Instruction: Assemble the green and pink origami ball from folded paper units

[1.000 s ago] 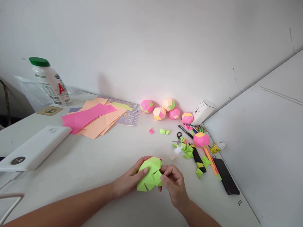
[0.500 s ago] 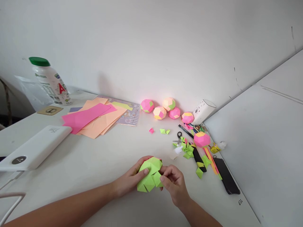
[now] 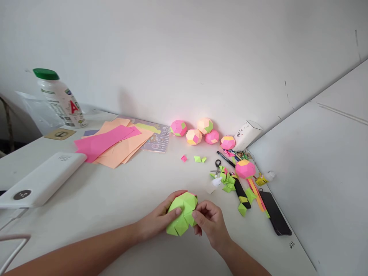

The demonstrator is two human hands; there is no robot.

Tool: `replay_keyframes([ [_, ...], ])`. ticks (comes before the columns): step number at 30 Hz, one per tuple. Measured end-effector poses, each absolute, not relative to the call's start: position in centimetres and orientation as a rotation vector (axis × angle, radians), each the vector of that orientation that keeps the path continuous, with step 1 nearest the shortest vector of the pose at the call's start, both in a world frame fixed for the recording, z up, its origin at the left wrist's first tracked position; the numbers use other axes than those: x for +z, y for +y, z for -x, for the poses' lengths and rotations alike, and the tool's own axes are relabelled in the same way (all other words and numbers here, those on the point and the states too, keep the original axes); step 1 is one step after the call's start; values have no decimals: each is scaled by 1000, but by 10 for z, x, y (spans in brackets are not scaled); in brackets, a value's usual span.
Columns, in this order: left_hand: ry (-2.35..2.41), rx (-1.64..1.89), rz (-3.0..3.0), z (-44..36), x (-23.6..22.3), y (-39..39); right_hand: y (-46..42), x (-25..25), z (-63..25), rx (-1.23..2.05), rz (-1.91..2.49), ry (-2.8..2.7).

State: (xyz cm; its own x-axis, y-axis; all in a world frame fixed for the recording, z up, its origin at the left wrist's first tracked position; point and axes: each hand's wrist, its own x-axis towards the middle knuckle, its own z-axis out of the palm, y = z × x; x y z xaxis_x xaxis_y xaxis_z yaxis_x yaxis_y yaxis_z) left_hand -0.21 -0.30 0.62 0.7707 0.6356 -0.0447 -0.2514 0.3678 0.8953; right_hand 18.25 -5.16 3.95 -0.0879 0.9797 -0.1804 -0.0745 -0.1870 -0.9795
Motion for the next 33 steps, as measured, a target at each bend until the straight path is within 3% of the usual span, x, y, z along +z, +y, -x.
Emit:
replay_keyframes([
  [12, 355, 668, -1049, 0, -3, -6, -47, 45, -183, 1582, 1090, -1078],
  [22, 528, 948, -1615, 3, -9, -7, -48, 45, -184, 1600, 1173, -1090],
  [33, 464, 971, -1837, 2, -10, -6, -48, 45, -184, 1649, 1176, -1100],
])
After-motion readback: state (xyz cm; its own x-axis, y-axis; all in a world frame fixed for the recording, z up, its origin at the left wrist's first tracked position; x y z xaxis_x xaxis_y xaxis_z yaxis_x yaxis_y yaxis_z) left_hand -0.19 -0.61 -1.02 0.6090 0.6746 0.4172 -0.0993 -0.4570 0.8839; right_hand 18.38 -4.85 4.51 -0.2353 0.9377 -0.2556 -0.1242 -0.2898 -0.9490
